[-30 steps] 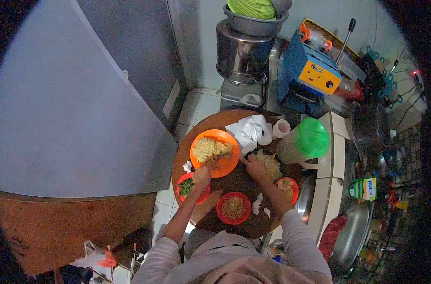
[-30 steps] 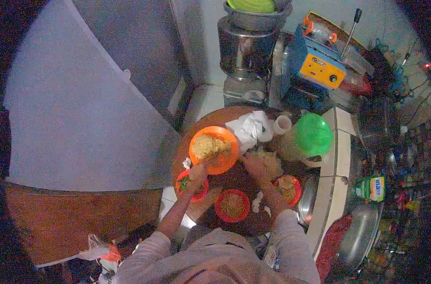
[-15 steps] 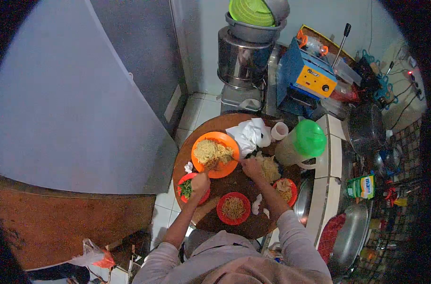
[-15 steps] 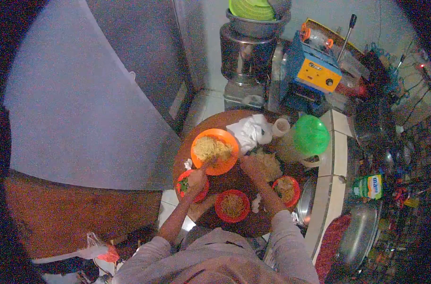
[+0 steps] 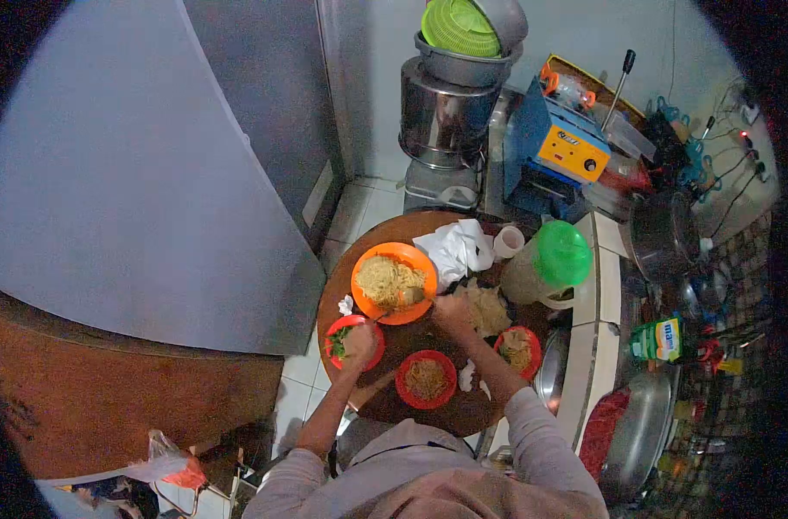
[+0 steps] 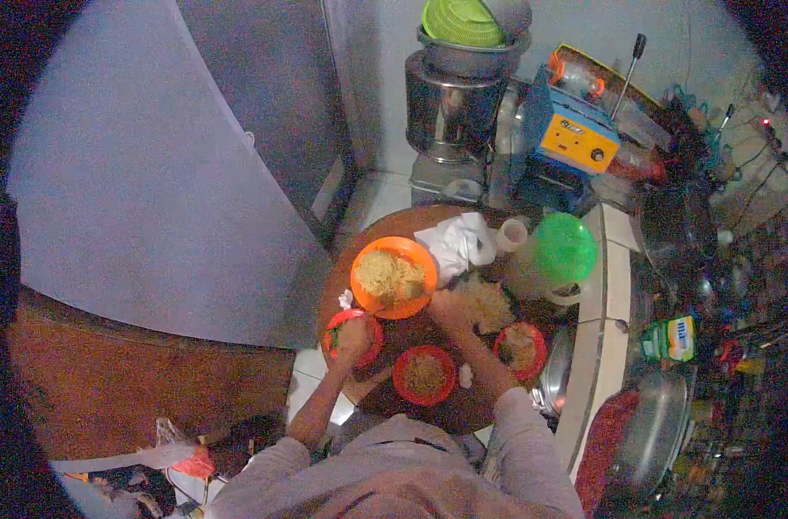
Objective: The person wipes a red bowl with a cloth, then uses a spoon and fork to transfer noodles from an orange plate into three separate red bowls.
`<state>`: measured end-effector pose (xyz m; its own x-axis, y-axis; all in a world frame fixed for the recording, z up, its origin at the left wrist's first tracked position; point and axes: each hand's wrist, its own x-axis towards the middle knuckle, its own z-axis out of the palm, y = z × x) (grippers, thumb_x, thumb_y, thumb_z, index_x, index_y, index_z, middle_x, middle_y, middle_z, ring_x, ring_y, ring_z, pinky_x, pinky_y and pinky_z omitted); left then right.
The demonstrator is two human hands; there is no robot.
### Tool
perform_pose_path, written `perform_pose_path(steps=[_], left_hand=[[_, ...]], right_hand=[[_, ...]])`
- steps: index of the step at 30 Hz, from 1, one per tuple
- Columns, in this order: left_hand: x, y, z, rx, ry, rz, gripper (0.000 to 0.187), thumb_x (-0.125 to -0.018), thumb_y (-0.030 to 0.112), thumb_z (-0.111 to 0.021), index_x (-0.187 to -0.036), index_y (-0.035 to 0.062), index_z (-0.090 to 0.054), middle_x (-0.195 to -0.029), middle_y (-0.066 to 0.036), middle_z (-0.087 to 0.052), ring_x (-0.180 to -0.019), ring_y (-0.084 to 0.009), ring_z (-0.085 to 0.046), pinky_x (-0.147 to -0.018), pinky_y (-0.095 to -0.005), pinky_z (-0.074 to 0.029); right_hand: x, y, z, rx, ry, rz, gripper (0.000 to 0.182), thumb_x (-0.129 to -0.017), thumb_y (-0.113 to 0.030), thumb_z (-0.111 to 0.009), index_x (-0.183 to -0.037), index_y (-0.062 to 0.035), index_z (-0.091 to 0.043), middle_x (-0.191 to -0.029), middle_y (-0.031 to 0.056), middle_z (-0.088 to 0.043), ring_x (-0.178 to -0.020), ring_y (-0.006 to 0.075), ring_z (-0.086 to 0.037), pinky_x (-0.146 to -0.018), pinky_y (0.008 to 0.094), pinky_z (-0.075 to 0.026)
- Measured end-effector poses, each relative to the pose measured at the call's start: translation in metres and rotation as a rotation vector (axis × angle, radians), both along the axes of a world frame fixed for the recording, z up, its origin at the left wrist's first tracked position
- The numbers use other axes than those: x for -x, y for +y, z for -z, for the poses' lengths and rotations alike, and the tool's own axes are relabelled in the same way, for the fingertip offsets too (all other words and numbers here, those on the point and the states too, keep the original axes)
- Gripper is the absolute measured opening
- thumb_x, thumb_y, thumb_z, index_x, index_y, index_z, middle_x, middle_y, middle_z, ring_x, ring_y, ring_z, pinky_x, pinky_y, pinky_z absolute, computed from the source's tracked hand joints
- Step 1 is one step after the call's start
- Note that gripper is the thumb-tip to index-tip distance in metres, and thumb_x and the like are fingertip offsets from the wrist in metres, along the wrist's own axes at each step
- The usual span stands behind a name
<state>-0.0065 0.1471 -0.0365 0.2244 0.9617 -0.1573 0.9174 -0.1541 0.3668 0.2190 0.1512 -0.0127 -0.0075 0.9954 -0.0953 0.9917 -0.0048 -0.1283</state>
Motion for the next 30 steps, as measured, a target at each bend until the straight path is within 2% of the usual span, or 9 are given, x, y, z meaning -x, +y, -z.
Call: perform_pose_path(steps=[3,5,8,15,17,19,21,27,30], left_hand=[[0.001,0.001,0.004,0.012,0.019,-0.012,0.022,-0.074,0.017,-0.044,-0.093,0.0131,-0.056,-0.068,-0.017,-0.056,-0.062,-0.0305,-0.057,-0.052,-0.0423,-0.045],[0.003,0.0,0.006,0.022,0.034,-0.021,0.022,-0.075,0.017,-0.044,-0.093,0.0135,-0.056,-0.068,-0.017,-0.056,-0.063,-0.0307,-0.057,-0.052,-0.0424,-0.045],[0.007,0.0,-0.005,0.026,0.046,-0.035,0.023,-0.075,0.017,-0.044,-0.094,0.0138,-0.056,-0.068,-0.017,-0.057,-0.063,-0.0308,-0.057,-0.053,-0.0425,-0.045],[0.021,-0.01,-0.042,-0.056,-0.214,-0.164,0.023,-0.08,0.022,-0.04,-0.093,0.0093,-0.054,-0.074,-0.017,-0.056,-0.065,-0.0335,-0.055,-0.055,-0.0441,-0.043],[0.024,-0.013,-0.046,-0.053,-0.246,-0.184,0.024,-0.08,0.023,-0.04,-0.097,0.012,-0.054,-0.08,-0.017,-0.057,-0.07,-0.033,-0.056,-0.06,-0.0436,-0.043],[0.027,-0.018,-0.05,-0.108,-0.299,-0.157,0.024,-0.08,0.024,-0.042,-0.097,0.0114,-0.054,-0.077,-0.018,-0.057,-0.069,-0.0332,-0.056,-0.06,-0.0426,-0.043],[0.028,-0.027,-0.058,-0.107,-0.292,-0.147,0.024,-0.08,0.024,-0.042,-0.096,0.011,-0.054,-0.076,-0.018,-0.056,-0.067,-0.0332,-0.056,-0.059,-0.0421,-0.043],[0.033,-0.071,-0.062,-0.104,-0.318,-0.071,0.025,-0.081,0.025,-0.039,-0.098,0.0125,-0.053,-0.071,-0.019,-0.056,-0.064,-0.036,-0.055,-0.058,-0.0444,-0.043],[0.037,-0.095,-0.052,-0.041,-0.263,-0.048,0.026,-0.081,0.026,-0.039,-0.1,0.0145,-0.052,-0.071,-0.019,-0.056,-0.065,-0.0363,-0.055,-0.058,-0.0443,-0.043]], right_hand=[[0.003,-0.004,0.026,-0.152,0.136,-0.11,0.02,-0.069,-0.024,-0.051,-0.061,-0.0061,-0.058,-0.062,0.0137,-0.056,-0.061,0.0273,-0.056,-0.057,0.0376,-0.045],[0.009,-0.003,0.028,0.199,0.402,0.272,0.025,-0.07,-0.028,-0.052,-0.069,-0.0042,-0.06,-0.07,0.0158,-0.058,-0.069,0.0271,-0.057,-0.062,0.0358,-0.045],[0.001,-0.005,0.047,0.188,0.471,0.266,0.03,-0.072,-0.031,-0.052,-0.078,-0.0038,-0.061,-0.073,0.016,-0.058,-0.07,0.0247,-0.057,-0.064,0.0342,-0.044],[-0.009,-0.002,0.033,-0.006,0.71,0.161,0.03,-0.074,-0.028,-0.052,-0.078,0.001,-0.058,-0.059,0.0089,-0.054,-0.056,0.0151,-0.051,-0.053,0.0298,-0.039],[0.0,-0.008,-0.002,0.01,0.828,0.364,0.033,-0.073,-0.035,-0.049,-0.081,-0.0054,-0.06,-0.067,0.0171,-0.057,-0.062,0.0318,-0.055,-0.06,0.0375,-0.043],[-0.003,-0.008,-0.003,0.068,0.728,0.413,0.028,-0.074,-0.03,-0.05,-0.082,-0.005,-0.06,-0.065,0.0162,-0.057,-0.059,0.0281,-0.054,-0.058,0.0346,-0.043],[-0.006,-0.022,-0.01,-0.13,0.694,0.24,0.021,-0.075,-0.021,-0.051,-0.081,-0.0021,-0.059,-0.059,0.0068,-0.053,-0.054,0.0119,-0.048,-0.051,0.0266,-0.037],[-0.001,-0.093,-0.045,-0.047,0.847,0.251,0.023,-0.076,-0.021,-0.049,-0.086,-0.0043,-0.06,-0.061,0.0064,-0.055,-0.055,0.0143,-0.05,-0.054,0.0268,-0.038],[0.002,-0.136,-0.059,0.124,0.794,0.247,0.028,-0.075,-0.032,-0.05,-0.085,-0.0087,-0.061,-0.082,0.0094,-0.06,-0.077,0.0212,-0.058,-0.071,0.0317,-0.043]])
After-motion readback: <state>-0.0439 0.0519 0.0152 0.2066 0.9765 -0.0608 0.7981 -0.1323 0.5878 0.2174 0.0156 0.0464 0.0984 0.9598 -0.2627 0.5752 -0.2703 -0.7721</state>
